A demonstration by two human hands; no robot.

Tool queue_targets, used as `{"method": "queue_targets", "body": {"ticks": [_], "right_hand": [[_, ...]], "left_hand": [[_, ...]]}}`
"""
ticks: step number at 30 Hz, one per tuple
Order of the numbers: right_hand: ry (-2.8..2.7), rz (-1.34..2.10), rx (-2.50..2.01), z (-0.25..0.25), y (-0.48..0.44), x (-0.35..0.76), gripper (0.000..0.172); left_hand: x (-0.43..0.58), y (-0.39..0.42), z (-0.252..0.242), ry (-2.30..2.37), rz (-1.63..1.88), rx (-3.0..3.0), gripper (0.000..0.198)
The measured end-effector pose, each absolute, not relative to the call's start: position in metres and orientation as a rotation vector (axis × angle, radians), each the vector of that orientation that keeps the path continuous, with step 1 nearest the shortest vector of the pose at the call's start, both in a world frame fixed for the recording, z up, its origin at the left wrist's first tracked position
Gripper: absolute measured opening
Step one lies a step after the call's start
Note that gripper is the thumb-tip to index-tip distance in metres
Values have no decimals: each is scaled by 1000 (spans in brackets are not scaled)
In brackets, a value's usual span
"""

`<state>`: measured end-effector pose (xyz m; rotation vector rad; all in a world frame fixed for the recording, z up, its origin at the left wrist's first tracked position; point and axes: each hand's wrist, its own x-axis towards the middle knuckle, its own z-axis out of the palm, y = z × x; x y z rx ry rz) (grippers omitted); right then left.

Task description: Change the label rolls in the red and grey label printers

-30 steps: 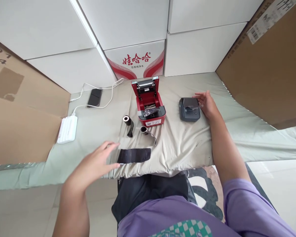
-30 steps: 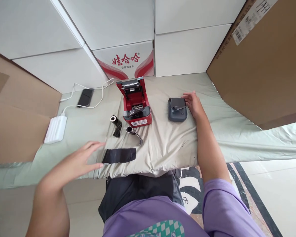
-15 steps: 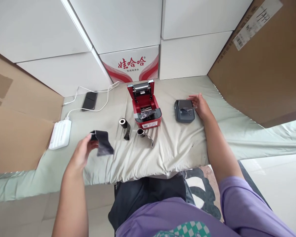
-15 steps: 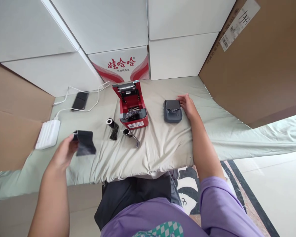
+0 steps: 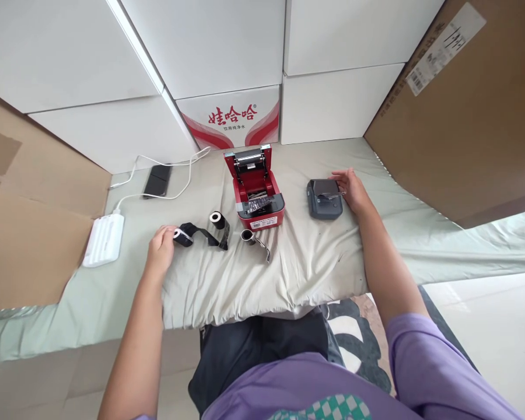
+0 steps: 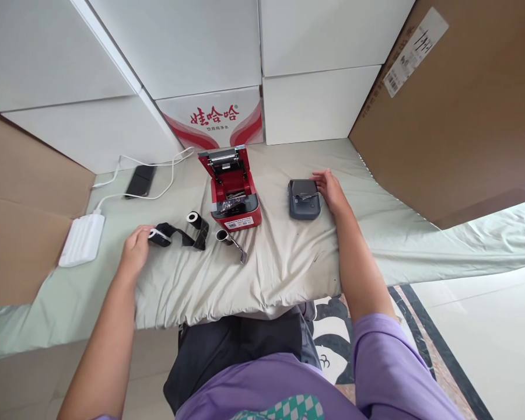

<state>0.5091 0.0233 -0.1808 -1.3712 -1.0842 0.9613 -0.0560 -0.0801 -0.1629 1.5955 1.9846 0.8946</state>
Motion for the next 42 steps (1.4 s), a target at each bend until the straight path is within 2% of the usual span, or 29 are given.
{"method": "queue_targets", "body": {"ticks": [5,11,17,20,26,29,35,38,42], "right_hand": [[-1081,954,-1391,-178,22,507,76],[-1100,942,-1379,-178,22,506,74],[-1094,926,-1404,-176,21,504,75],[-1100,928,-1413,-175,21,504,74],[-1097,927,-1416,-177,21,506,73],[-1095,927,-1409,-179,22,507,73],[-1069,928,-1376,-185,25,510,69],[-1075,924,-1378,-187,26,511,69],[-1069,916,-1377,-186,26,510,68]], "left_hand": [[-48,-91,-148,1960,1095,1603,28],[7,-73,-84,1754,1334,1772,22],[94,-21,-30,1600,1163,2082,19],[119,-4,-25,1609,1013,2150,17],[115,9,-33,1656,1064,2172,16],[108,6,-30,1662,873,2161,16],[122,9,-40,1525,247,2216,29],[134,20,-53,1559,99,2265,35],[139,30,-62,1558,10,2289,33]]}}
